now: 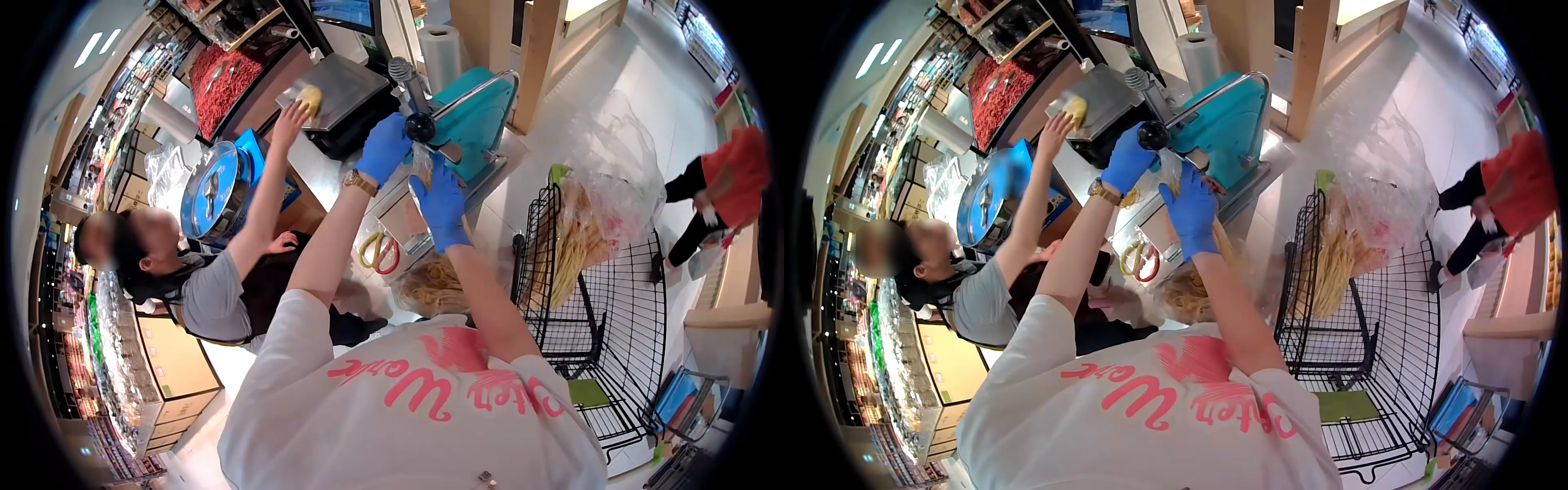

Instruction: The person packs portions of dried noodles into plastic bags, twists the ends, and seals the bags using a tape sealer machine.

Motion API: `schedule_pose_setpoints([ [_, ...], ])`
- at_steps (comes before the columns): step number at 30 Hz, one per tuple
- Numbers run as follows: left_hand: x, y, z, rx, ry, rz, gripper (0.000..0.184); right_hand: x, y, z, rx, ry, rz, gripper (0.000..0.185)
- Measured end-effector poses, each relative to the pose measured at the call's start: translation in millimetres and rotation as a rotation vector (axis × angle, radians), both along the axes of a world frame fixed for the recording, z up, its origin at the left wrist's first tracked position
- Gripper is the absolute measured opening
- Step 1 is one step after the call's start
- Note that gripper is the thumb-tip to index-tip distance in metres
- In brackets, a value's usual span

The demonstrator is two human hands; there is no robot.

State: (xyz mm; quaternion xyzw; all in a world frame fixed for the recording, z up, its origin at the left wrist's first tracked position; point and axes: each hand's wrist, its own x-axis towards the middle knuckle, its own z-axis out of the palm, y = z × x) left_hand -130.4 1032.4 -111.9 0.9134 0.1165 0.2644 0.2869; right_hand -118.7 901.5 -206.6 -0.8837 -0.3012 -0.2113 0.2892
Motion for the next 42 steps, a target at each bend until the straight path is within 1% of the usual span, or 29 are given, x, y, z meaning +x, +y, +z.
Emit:
schedule_pose_setpoints([
  [1, -1, -2, 2, 0.095, 0.016, 0.042, 0.011, 2, 5, -3, 0.005, -0.002, -0.004, 0.055],
  [2, -3, -5, 6, 0.190, 0.032, 0.084, 0.011, 3, 10, -4, -0.069, 0.123, 0.014, 0.057],
  [3, -7, -10, 11, 0.195, 0.030, 0.080, 0.011, 5, 15, -7, -0.142, 0.249, 0.033, 0.060],
  [5, -14, -22, 19, 0.195, 0.138, 0.209, 0.012, 5, 24, -13, -0.115, 0.260, 0.034, 0.060],
  [7, -10, -24, 13, 0.171, 0.123, 0.253, 0.013, 7, 27, -20, -0.091, 0.273, 0.037, 0.061],
  [8, -8, -22, 7, 0.145, 0.107, 0.299, 0.015, 7, 25, -19, -0.037, 0.278, 0.066, 0.062],
  [10, -2, -3, -13, 0.158, -0.023, 0.248, 0.019, 7, 16, -14, 0.018, 0.283, 0.095, 0.064],
  [12, -4, 21, -32, 0.156, -0.067, 0.204, 0.023, 5, 1, -5, 0.281, 0.308, 0.300, 0.064],
  [14, -7, 27, -41, -0.013, -0.209, 0.199, 0.026, 4, -2, -5, 0.294, 0.297, 0.329, 0.068],
  [15, -8, 22, -45, -0.169, -0.229, 0.243, 0.027, 2, -3, -6, 0.305, 0.285, 0.366, 0.073],
  [16, -10, 18, -48, -0.169, -0.226, 0.235, 0.027, -1, -1, -7, 0.307, 0.286, 0.358, 0.073],
  [18, -20, -4, -19, -1.157, -0.075, 0.273, 0.025, -11, 10, -6, 0.232, 0.212, 0.288, 0.081],
  [19, -22, 9, -34, -1.192, -0.058, 0.196, 0.027, -13, 14, -6, 0.231, 0.210, 0.292, 0.081],
  [21, -24, 8, -35, -1.266, -0.084, 0.170, 0.028, -17, 22, -5, 0.078, 0.168, 0.214, 0.082],
  [23, -27, 7, -35, -1.339, -0.110, 0.142, 0.029, -15, 18, -7, 0.051, 0.171, 0.227, 0.084],
  [26, -28, 8, -33, -1.586, -0.033, -0.046, 0.028, -10, 15, -9, -0.013, 0.174, 0.247, 0.086],
  [27, -29, 11, -33, -1.628, -0.005, -0.027, 0.027, -10, 15, -9, -0.045, 0.180, 0.255, 0.087],
  [28, -29, 11, -34, -1.630, -0.012, -0.028, 0.027, -10, 14, -9, -0.048, 0.175, 0.258, 0.087],
  [30, -25, 3, -35, -1.682, -0.143, -0.184, 0.026, -14, 11, -8, 0.035, 0.098, 0.282, 0.086],
  [31, -21, -2, -41, -1.682, -0.147, -0.188, 0.026, -13, 7, -14, 0.033, 0.093, 0.282, 0.086],
  [33, -15, -10, -53, -1.663, -0.415, -0.123, 0.027, -4, -5, -27, 0.389, 0.408, 0.557, 0.070],
  [34, -17, -11, -53, -1.664, -0.419, -0.127, 0.027, 6, -18, -27, 0.386, 0.403, 0.558, 0.070],
  [36, -26, -18, -41, -1.616, -0.332, -0.019, 0.027, 14, -53, 24, -0.032, 0.578, 0.564, 0.046],
  [37, -27, -13, -46, -1.602, -0.308, -0.052, 0.026, 8, -57, 65, -0.040, 0.580, 0.567, 0.046],
  [38, -25, -10, -48, -1.609, -0.312, -0.047, 0.026, 3, -54, 112, 0.556, 1.031, 0.613, 0.038],
  [39, -23, -7, -51, -1.663, -0.333, -0.161, 0.025, 1, -44, 138, 1.185, 1.446, 0.599, 0.032],
  [40, -19, -5, -54, -1.714, -0.354, -0.276, 0.025, 5, -31, 143, 1.177, 1.450, 0.597, 0.032],
  [41, -11, 2, -61, -1.608, -0.318, -0.229, 0.024, 11, -16, 148, 1.166, 1.471, 0.698, 0.030],
  [42, -10, 2, -61, -1.602, -0.324, -0.232, 0.024, 12, -4, 151, 1.153, 1.489, 0.800, 0.028],
])
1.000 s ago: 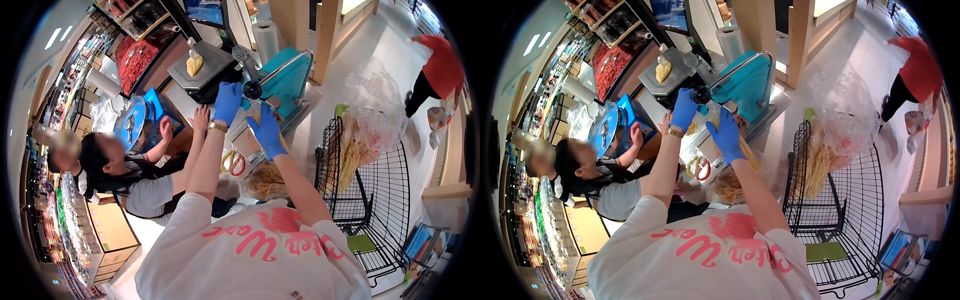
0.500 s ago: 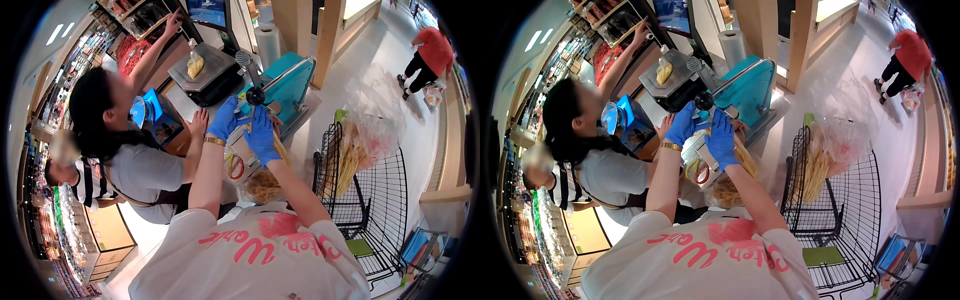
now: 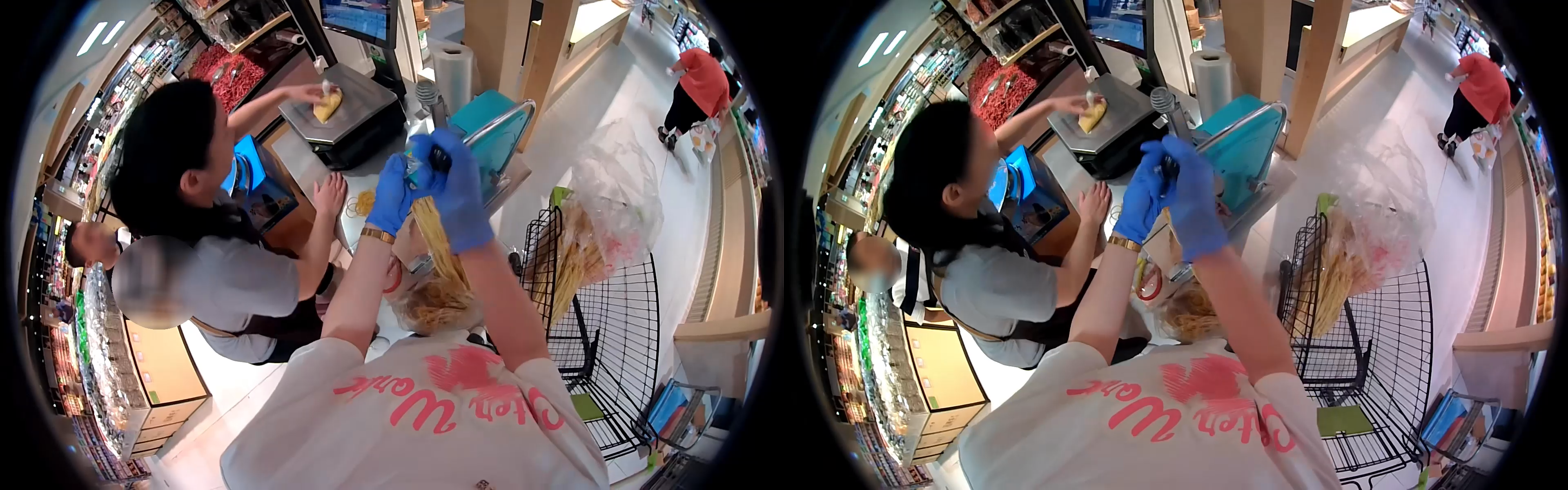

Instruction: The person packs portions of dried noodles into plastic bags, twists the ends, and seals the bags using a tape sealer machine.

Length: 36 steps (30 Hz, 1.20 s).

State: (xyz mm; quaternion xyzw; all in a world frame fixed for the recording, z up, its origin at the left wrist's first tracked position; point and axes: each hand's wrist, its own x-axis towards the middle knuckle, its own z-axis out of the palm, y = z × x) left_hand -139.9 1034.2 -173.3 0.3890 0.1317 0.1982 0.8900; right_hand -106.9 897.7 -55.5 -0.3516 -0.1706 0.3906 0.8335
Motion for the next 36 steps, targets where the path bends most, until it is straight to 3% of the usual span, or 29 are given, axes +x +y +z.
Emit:
schedule_pose_setpoints([
  [2, -2, -5, -2, -0.276, 0.013, -0.139, 0.024, -26, 12, -61, -0.092, -0.258, -0.249, 0.018],
  [4, -8, -2, -1, -0.412, 0.009, -0.206, 0.025, -84, -8, -80, -0.293, -0.015, -0.003, 0.013],
  [6, -14, 3, -3, 0.028, 0.103, -0.111, 0.025, -113, 5, -132, -0.444, -0.016, 0.025, 0.013],
  [10, -6, 6, -9, 0.113, 0.104, -0.203, 0.024, -124, 14, -247, -0.378, -0.095, 0.033, 0.015],
  [11, -2, 5, -8, 0.101, 0.059, -0.189, 0.022, -120, 3, -236, -0.514, -0.172, 0.058, 0.016],
  [14, 0, 7, 1, 0.135, 0.158, -0.189, 0.021, -117, 10, -264, -0.510, -0.341, -0.042, 0.016],
  [15, 0, 6, 18, 0.205, 0.118, -0.188, 0.022, -110, 13, -252, -0.479, -0.326, 0.002, 0.016],
  [17, -1, 13, 22, 0.279, 0.217, -0.189, 0.026, -100, 3, -152, -0.541, -0.194, 0.144, 0.016],
  [19, 7, 27, 21, 0.359, 0.311, -0.197, 0.031, -51, 10, -75, -0.346, -0.152, -0.072, 0.021],
  [21, 10, 34, 18, 1.174, 0.263, 0.179, 0.023, 22, 17, -40, -0.012, -0.186, -0.165, 0.032],
  [22, 9, 35, 17, 1.577, 0.209, 0.385, 0.022, 46, 15, -32, -0.136, -0.151, -0.016, 0.036],
  [23, 11, 37, 21, 1.676, 0.205, 0.372, 0.021, 68, 14, -20, -0.259, -0.127, 0.140, 0.042],
  [26, -18, 10, 59, 1.591, 0.188, 0.302, 0.022, 33, -29, -1, -0.136, -0.230, 0.157, 0.046],
  [27, -26, 4, 72, 1.541, 0.265, 0.201, 0.022, 19, -39, -7, -0.112, -0.196, -0.031, 0.041],
  [28, -25, 0, 79, 1.540, 0.252, 0.191, 0.022, 15, -44, -17, -0.116, -0.198, -0.045, 0.041],
  [30, -17, -23, 96, 1.302, 0.020, -0.100, 0.023, 16, -66, -33, -0.325, -0.545, -0.400, 0.027],
  [31, -18, -34, 108, 1.261, 0.096, -0.286, 0.021, 9, -75, -42, -0.331, -0.536, -0.415, 0.027],
  [33, -41, -11, 97, 1.115, -0.006, -0.377, 0.019, -32, -43, -65, -0.347, -1.037, -0.553, 0.037],
  [34, -52, 2, 90, 0.963, -0.099, -0.446, 0.018, -48, -25, -72, -0.367, -1.034, -0.568, 0.037],
  [36, -44, -44, 110, 0.946, -0.129, -0.467, 0.018, -45, -57, -68, -0.505, -0.870, -0.587, 0.038],
])
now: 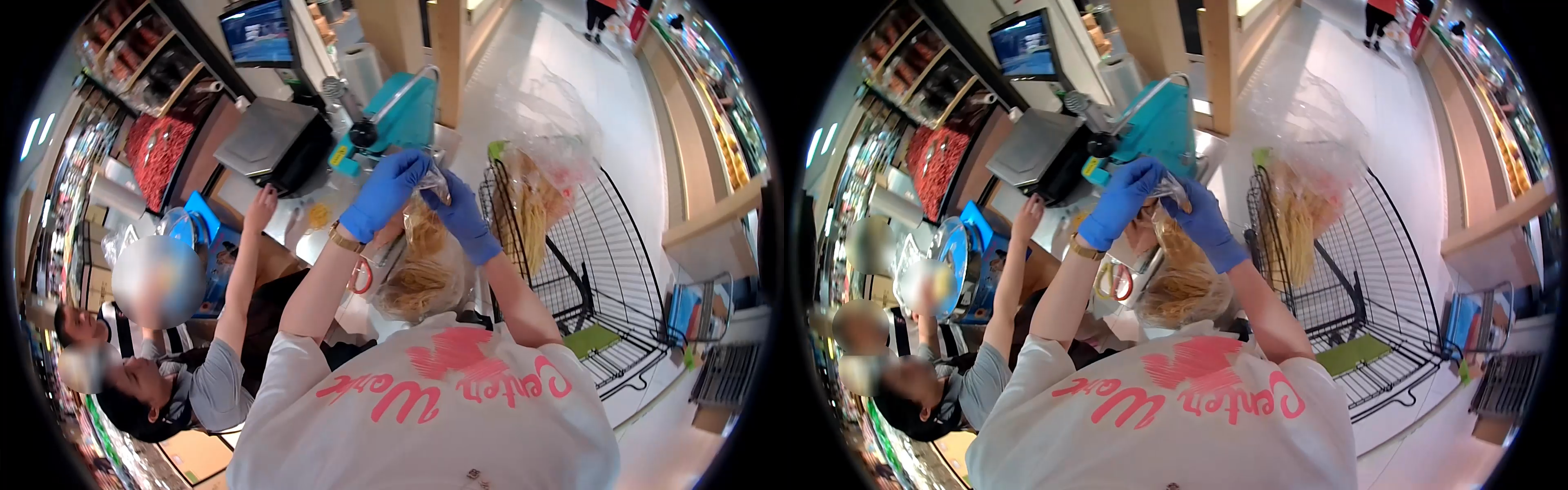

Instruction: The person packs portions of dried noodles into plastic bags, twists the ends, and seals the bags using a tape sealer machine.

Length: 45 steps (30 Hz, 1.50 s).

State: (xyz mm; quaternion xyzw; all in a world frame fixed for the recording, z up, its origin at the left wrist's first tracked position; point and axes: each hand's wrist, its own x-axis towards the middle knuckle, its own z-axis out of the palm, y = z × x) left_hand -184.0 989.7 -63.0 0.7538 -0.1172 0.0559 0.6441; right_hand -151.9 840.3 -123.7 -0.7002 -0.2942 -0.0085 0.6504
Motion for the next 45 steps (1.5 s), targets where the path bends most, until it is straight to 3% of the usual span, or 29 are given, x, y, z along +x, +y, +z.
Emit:
schedule_pose_setpoints([
  [2, 7, -47, 19, -0.293, 0.109, 0.000, 0.017, 16, -38, -3, 0.136, 0.028, 0.005, 0.039],
  [5, 15, -57, 31, -0.411, 0.040, -0.040, 0.018, 9, -61, 59, 0.030, -0.224, -0.038, 0.035],
  [8, 17, -60, 46, -0.462, 0.020, -0.070, 0.020, 7, -72, 73, 0.052, -0.204, 0.005, 0.035],
  [10, 13, -62, 51, -0.637, -0.029, -0.166, 0.019, 0, -74, 86, 0.081, -0.103, 0.027, 0.035],
  [12, 6, -58, 56, -0.622, -0.021, -0.144, 0.021, -6, -75, 98, -0.176, -0.334, -0.142, 0.035],
  [18, -16, -32, 45, -0.516, -0.089, -0.087, 0.027, -24, -80, 110, -0.063, -0.255, 0.023, 0.036],
  [20, -18, -23, 37, -0.313, -0.064, 0.000, 0.028, -18, -81, 100, -0.114, -0.222, 0.058, 0.033],
  [22, -30, -35, 62, -0.188, -0.204, 0.121, 0.028, -12, -80, 91, -0.164, -0.198, 0.090, 0.029],
  [23, -35, -39, 74, 0.231, -0.562, 0.268, 0.026, -10, -80, 86, 0.009, 0.046, 0.255, 0.026],
  [24, -36, -40, 80, 0.460, -0.727, 0.325, 0.025, -7, -79, 81, 0.182, 0.292, 0.417, 0.023],
  [25, -37, -40, 87, 0.671, -0.904, 0.413, 0.024, -2, -77, 76, 0.114, 0.328, 0.427, 0.020],
  [27, -34, -34, 95, 1.300, -1.037, 0.042, 0.021, -2, -72, 85, 0.108, 0.380, 0.531, 0.019],
  [28, -34, -27, 92, 1.304, -1.029, 0.047, 0.021, -3, -69, 88, 0.102, 0.427, 0.627, 0.019],
  [30, -33, -12, 77, 1.404, -0.608, -0.150, 0.020, -1, -65, 88, 0.057, 0.482, 0.655, 0.019],
  [32, -30, -15, 74, 1.337, -0.699, -0.160, 0.019, 0, -69, 83, 0.016, 0.534, 0.683, 0.019],
  [34, -33, -24, 80, 1.296, -0.429, -0.266, 0.011, -4, -74, 77, -0.082, 0.457, 0.645, 0.024],
  [35, -31, -20, 70, 1.299, -0.427, -0.261, 0.011, -6, -75, 71, -0.081, 0.455, 0.650, 0.024],
  [37, -23, -4, 40, 0.705, -0.252, -0.436, 0.014, -11, -70, 53, -0.169, -0.019, 0.470, 0.028],
  [38, -26, -2, 38, 0.708, -0.251, -0.432, 0.014, -15, -62, 44, -0.167, -0.022, 0.475, 0.028],
  [40, -31, 6, 37, 0.271, 0.509, -0.403, 0.027, -20, -35, 24, -0.288, -0.520, 0.043, 0.032],
  [41, -30, 10, 36, 0.143, 0.768, -0.198, 0.032, -19, -16, 9, -0.369, -0.583, -0.069, 0.033],
  [45, -16, 52, -16, 0.018, 0.708, -0.068, 0.032, 4, 37, -42, -0.322, -0.537, -0.106, 0.031],
])
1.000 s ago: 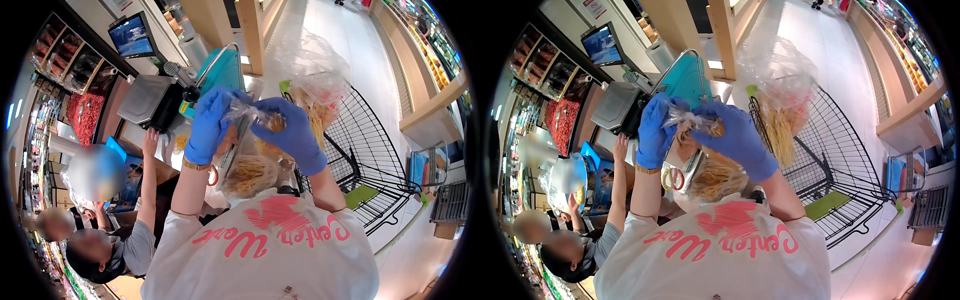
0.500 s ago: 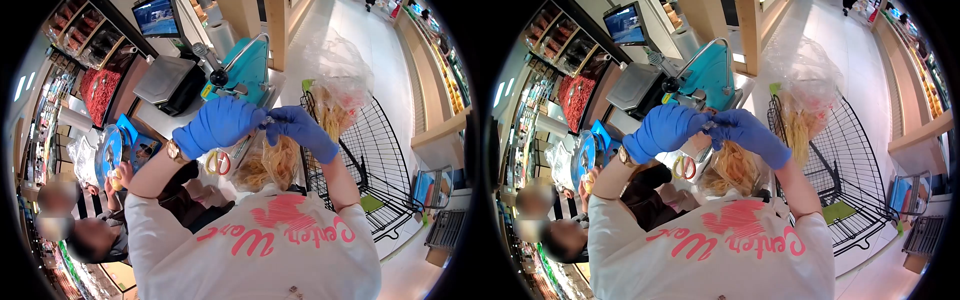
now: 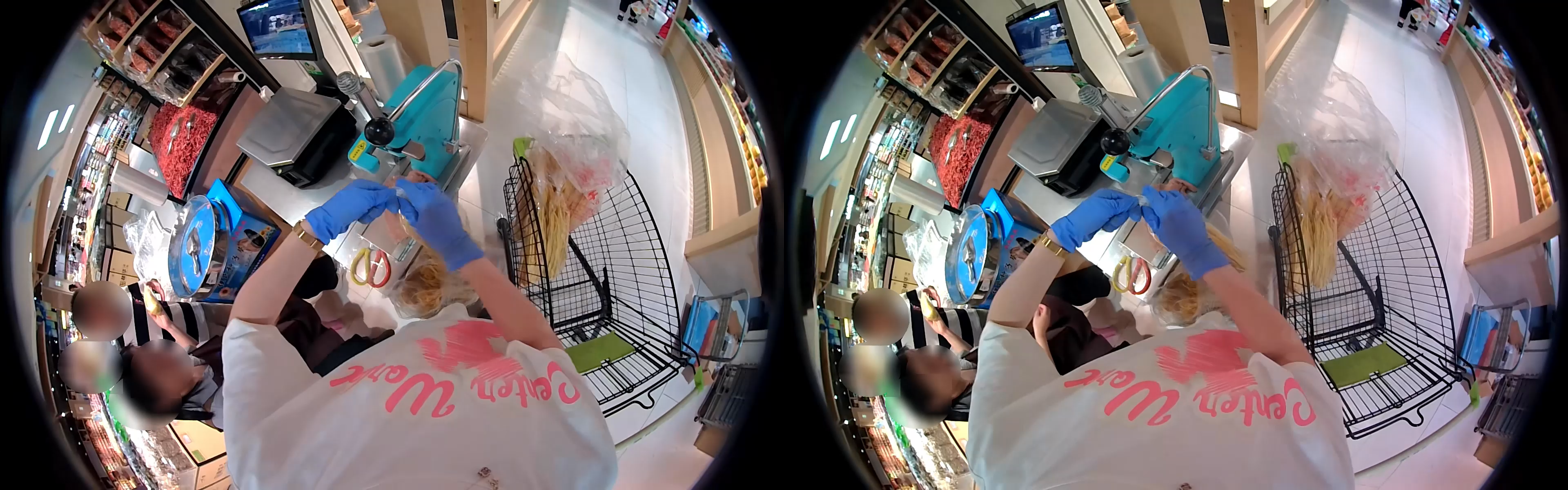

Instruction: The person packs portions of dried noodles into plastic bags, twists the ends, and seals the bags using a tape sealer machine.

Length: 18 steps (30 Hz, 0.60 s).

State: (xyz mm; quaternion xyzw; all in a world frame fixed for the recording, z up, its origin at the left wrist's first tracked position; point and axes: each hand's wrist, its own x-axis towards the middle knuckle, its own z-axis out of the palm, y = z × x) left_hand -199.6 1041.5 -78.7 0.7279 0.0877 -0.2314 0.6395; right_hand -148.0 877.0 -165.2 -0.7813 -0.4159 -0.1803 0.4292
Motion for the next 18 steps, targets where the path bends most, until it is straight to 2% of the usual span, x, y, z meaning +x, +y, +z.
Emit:
schedule_pose_setpoints([
  [2, 8, 0, -3, 0.104, -0.082, 0.069, 0.029, 10, 14, -24, 0.176, 0.038, 0.017, 0.031],
  [5, 29, 11, -6, 0.182, -0.136, 0.132, 0.026, 19, 36, -31, 0.271, 0.181, -0.022, 0.031],
  [6, 39, 16, -2, 0.306, -0.135, 0.101, 0.022, 23, 42, -31, 0.276, 0.179, -0.018, 0.031],
  [7, 45, 20, 2, 0.312, -0.134, 0.106, 0.022, 27, 48, -31, 0.278, 0.217, -0.061, 0.032],
  [9, 54, 23, 16, 0.568, -0.206, 0.089, 0.021, 36, 57, -31, 0.284, 0.257, -0.099, 0.033],
  [10, 63, 22, 20, 0.788, -0.178, 0.122, 0.024, 40, 60, -31, 0.231, 0.255, -0.109, 0.033],
  [11, 65, 24, 18, 0.794, -0.176, 0.126, 0.024, 43, 62, -34, 0.179, 0.252, -0.118, 0.033],
  [13, 68, 29, 12, 1.191, -0.382, 0.066, 0.026, 41, 70, -42, 0.200, 0.322, -0.100, 0.033],
  [14, 59, 17, 17, 1.258, -0.472, 0.125, 0.024, 43, 74, -42, 0.216, 0.385, -0.089, 0.033],
  [15, 58, 11, 25, 1.347, -0.430, 0.082, 0.026, 46, 77, -39, 0.225, 0.384, -0.088, 0.033],
  [17, 60, 11, 24, 1.335, -0.427, 0.062, 0.028, 45, 74, -36, 0.052, 0.401, -0.106, 0.038],
  [18, 59, 11, 23, 1.335, -0.420, 0.062, 0.028, 43, 74, -33, 0.051, 0.407, -0.104, 0.038],
])
